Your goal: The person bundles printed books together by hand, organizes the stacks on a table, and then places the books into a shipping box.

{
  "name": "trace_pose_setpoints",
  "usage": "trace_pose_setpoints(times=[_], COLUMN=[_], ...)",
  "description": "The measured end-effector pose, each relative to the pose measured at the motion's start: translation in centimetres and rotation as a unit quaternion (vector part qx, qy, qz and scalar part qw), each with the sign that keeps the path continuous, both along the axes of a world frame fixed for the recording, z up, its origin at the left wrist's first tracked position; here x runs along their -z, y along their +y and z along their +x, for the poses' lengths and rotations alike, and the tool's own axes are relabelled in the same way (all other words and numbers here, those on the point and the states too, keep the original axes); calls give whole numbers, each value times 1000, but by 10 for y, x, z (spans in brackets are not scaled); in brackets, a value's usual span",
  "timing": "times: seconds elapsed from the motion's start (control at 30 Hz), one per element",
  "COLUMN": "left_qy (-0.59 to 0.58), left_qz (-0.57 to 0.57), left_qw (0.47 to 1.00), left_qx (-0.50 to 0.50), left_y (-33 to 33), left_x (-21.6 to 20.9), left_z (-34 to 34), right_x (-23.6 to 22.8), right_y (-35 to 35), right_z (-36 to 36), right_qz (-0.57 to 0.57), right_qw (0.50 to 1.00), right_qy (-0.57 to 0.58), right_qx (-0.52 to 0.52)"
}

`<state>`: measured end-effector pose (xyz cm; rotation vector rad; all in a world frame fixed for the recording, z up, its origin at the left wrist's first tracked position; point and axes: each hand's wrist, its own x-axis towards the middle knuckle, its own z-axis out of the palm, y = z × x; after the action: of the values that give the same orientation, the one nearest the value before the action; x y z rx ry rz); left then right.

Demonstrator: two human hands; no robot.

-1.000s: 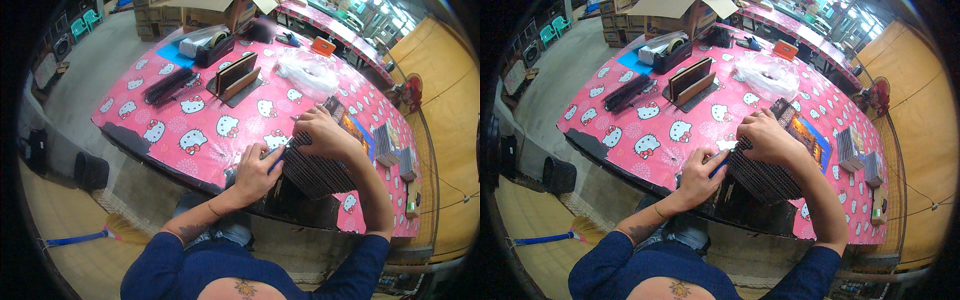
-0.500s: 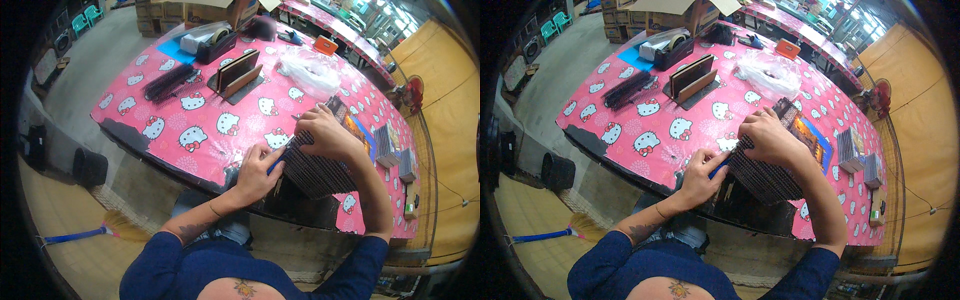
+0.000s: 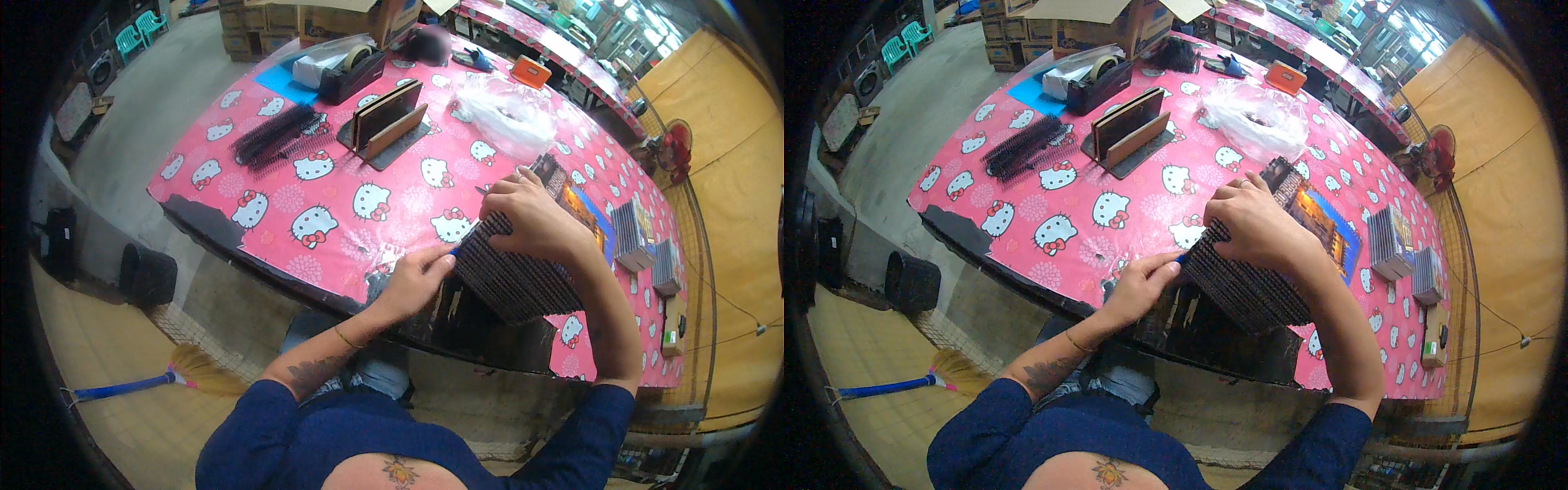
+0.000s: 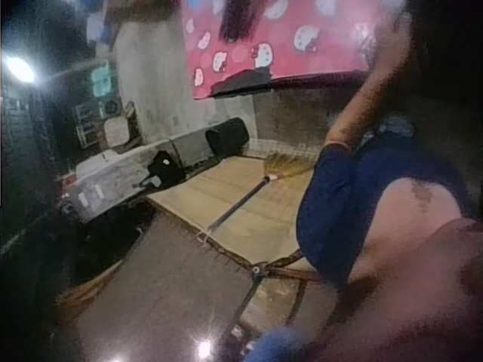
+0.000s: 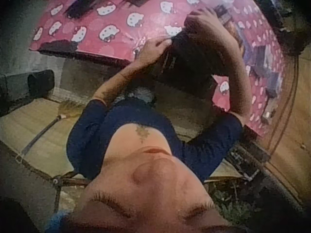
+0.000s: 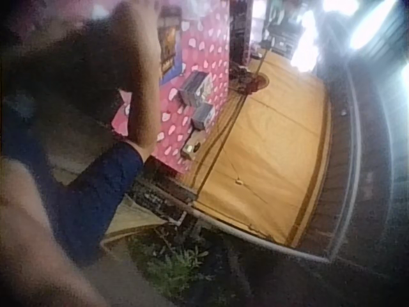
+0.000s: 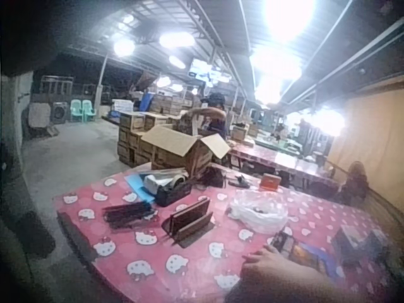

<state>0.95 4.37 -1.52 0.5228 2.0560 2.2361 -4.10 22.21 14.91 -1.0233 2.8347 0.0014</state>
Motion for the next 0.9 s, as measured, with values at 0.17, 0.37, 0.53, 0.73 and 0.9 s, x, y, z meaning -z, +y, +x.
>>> trace_pose_setpoints(times=[0.17,0.37,0.53,0.73,0.9], left_qy=[-283,-251,-232,-264,-250], left_qz=[149,105,93,100,88], left_qw=[939,955,961,951,954], left_qx=[129,117,116,127,140], left_y=[-8,-7,-14,-11,-10], left_x=[-2,8,6,-2,9], left_z=[3,-1,-4,-3,-5], right_x=[0,0,-1,0,0], right_y=[0,1,0,1,1], right_z=[0,0,0,0,0], right_qz=[4,6,3,7,2], right_qw=[1000,1000,1000,1000,1000], right_qy=[-3,-1,-3,0,-1], right_qx=[3,1,1,1,-3])
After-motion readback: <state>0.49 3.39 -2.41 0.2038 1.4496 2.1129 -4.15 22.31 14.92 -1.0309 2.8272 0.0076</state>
